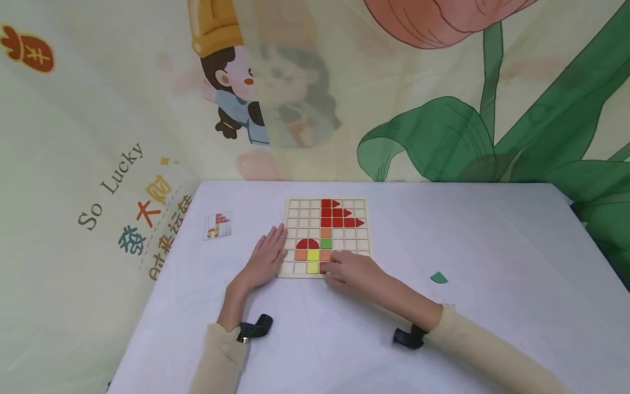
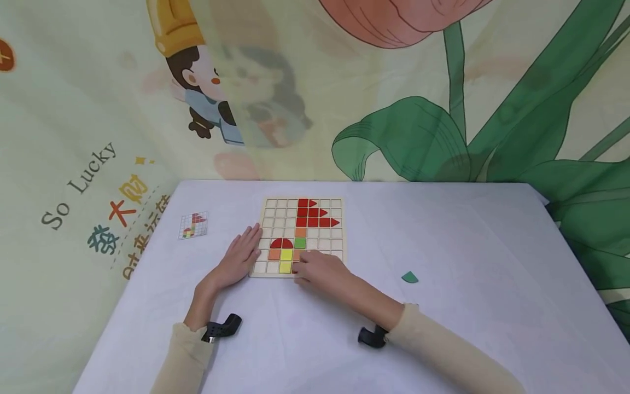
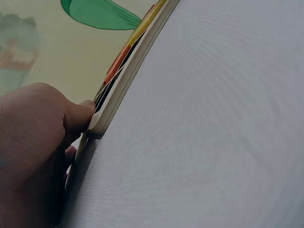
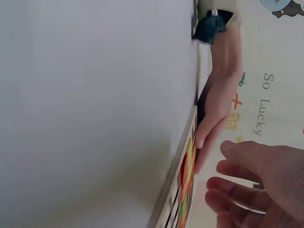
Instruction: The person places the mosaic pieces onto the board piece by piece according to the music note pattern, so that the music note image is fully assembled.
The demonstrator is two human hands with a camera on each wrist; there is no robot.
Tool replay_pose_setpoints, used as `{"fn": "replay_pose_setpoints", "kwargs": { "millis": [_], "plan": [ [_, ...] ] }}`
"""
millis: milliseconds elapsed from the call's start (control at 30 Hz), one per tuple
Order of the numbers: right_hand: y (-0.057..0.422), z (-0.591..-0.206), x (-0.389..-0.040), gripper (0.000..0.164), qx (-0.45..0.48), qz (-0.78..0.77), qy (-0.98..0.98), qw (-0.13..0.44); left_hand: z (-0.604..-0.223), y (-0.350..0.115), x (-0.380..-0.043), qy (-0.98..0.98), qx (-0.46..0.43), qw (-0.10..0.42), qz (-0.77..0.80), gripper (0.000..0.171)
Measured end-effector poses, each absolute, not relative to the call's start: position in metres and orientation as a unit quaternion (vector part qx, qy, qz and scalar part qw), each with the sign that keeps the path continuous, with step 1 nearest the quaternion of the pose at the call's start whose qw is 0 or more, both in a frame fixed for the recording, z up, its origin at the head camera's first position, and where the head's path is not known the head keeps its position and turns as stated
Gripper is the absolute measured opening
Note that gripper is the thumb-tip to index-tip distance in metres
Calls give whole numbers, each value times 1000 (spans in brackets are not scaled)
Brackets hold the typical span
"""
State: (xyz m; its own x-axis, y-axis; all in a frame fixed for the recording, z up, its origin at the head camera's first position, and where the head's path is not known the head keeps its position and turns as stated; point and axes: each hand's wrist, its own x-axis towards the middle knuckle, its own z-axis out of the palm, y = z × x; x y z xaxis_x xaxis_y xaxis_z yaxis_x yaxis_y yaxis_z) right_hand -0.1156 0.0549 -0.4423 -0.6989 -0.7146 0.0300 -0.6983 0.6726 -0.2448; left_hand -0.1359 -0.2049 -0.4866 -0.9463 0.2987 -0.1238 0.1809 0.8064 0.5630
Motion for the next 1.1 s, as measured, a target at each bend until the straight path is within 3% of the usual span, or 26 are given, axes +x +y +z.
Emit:
{"fn": "replay_pose_setpoints", "kwargs": {
  "millis": [133,300,467,667,867,1100],
  "plan": [
    [117,-447,-90,26,-350,-120,929,9,-485,-206,-135,946,124,107,279,60],
    [190,-451,-75,27,-239,-115,964,-31,-484,-206,-135,947,127,105,276,60],
    [231,-460,-66,32,-189,-116,975,-33,-485,-206,-136,947,128,103,278,60],
    [241,-467,-67,34,-232,-109,965,-63,-488,-203,-136,945,123,105,285,59],
    [242,-467,-68,31,-239,-128,961,-51,-488,-203,-136,944,130,117,281,60],
    [185,-455,-80,29,-322,-186,924,-89,-489,-205,-137,946,128,103,279,60]
  ]
}}
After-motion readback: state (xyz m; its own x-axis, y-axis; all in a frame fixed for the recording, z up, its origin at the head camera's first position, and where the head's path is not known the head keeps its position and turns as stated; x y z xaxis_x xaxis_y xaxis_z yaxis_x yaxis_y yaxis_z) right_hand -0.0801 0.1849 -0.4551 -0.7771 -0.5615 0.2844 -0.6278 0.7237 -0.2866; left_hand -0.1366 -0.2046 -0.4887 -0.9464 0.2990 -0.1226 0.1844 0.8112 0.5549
